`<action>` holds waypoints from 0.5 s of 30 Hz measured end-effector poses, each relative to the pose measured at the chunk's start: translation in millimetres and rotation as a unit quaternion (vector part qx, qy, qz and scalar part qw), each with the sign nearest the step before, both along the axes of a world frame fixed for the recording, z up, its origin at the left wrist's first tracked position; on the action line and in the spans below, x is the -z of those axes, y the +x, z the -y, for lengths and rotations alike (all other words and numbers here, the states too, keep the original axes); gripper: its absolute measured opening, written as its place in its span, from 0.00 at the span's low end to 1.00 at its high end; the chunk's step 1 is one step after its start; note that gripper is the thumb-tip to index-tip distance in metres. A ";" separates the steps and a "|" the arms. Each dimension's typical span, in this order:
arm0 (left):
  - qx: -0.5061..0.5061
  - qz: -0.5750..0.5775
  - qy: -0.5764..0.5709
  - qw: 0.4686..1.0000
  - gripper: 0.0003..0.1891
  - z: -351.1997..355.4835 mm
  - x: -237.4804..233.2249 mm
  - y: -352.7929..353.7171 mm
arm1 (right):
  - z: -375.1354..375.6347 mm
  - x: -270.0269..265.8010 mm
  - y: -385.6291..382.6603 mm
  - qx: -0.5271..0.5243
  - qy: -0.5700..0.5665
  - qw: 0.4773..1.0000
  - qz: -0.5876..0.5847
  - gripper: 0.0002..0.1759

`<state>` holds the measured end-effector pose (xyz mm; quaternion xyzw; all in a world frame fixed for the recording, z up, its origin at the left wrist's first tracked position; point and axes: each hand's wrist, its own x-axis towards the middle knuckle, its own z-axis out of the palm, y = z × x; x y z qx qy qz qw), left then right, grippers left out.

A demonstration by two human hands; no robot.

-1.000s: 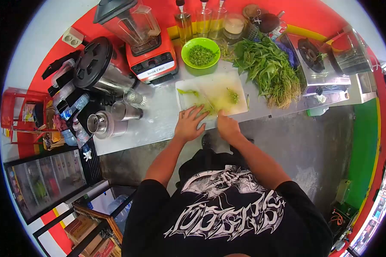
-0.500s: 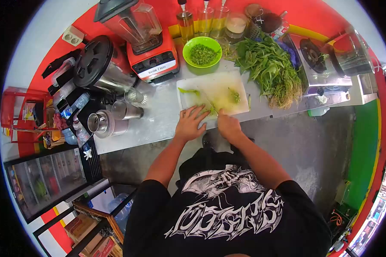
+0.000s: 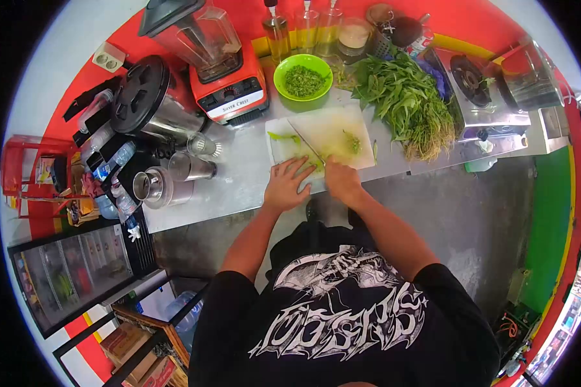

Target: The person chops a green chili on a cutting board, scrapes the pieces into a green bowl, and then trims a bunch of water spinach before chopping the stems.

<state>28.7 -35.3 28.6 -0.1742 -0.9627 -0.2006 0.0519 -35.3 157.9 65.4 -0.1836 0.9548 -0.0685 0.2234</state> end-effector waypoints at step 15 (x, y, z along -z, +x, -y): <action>0.005 -0.013 -0.008 1.000 0.30 0.6 3.0 -0.3 | -7.5 5.7 13.8 0.079 -0.079 0.992 0.061 0.16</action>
